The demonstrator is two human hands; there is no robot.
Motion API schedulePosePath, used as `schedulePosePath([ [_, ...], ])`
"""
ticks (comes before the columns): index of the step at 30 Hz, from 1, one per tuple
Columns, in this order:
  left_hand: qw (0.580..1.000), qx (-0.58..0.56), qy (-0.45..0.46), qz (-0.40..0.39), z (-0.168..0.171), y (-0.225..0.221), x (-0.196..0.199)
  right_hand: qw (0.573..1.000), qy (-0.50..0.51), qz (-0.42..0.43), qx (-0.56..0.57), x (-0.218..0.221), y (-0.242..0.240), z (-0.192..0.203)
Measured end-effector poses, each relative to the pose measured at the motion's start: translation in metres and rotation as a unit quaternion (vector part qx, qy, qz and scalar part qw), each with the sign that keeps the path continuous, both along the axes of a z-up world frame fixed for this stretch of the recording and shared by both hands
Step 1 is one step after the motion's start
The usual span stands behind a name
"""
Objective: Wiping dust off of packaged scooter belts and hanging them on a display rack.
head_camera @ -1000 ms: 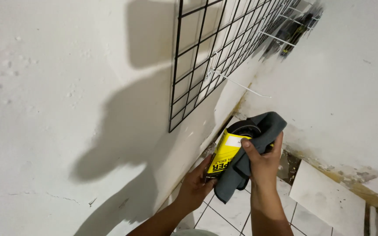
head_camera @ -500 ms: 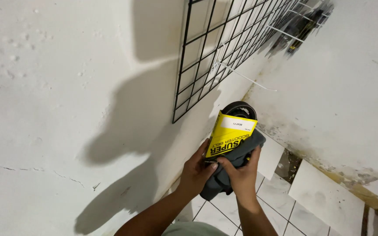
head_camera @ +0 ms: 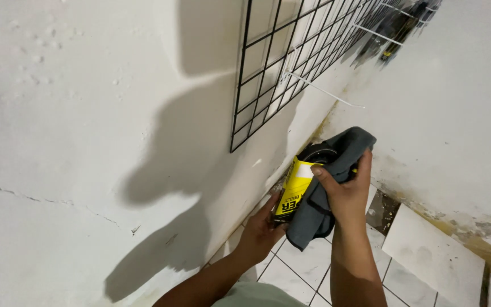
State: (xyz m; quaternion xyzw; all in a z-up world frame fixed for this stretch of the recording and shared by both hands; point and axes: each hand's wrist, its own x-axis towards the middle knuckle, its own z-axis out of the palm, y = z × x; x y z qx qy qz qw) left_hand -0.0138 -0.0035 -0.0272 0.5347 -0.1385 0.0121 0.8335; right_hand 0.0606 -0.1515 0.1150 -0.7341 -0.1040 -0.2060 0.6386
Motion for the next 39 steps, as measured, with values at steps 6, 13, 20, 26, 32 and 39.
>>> schedulePosePath([
  [6, 0.994, 0.059, -0.061, 0.067, 0.017, 0.014, -0.006, 0.998, -0.027, -0.027, -0.044, -0.010, 0.022, -0.008],
  [13, 0.997, 0.012, -0.044, 0.060, 0.027, 0.015, 0.000, 0.986, -0.027, -0.042, -0.161, -0.027, 0.023, -0.058],
  [20, 0.994, -0.007, -0.056, 0.090, 0.020, 0.007, 0.021, 0.925, -0.123, -0.015, -0.359, -0.055, 0.022, -0.093],
  [26, 0.999, -0.030, -0.019, 0.041, 0.009, -0.007, 0.023, 0.874, -0.195, -0.054, -0.442, -0.038, 0.010, -0.074],
  [32, 0.999, -0.031, -0.008, 0.038, 0.017, -0.011, 0.013, 0.870, -0.206, -0.095, -0.437, -0.013, 0.015, -0.033],
  [39, 0.996, -0.052, -0.046, 0.051, 0.017, 0.005, 0.019, 0.855, -0.197, -0.049, -0.477, -0.032, 0.022, -0.056],
])
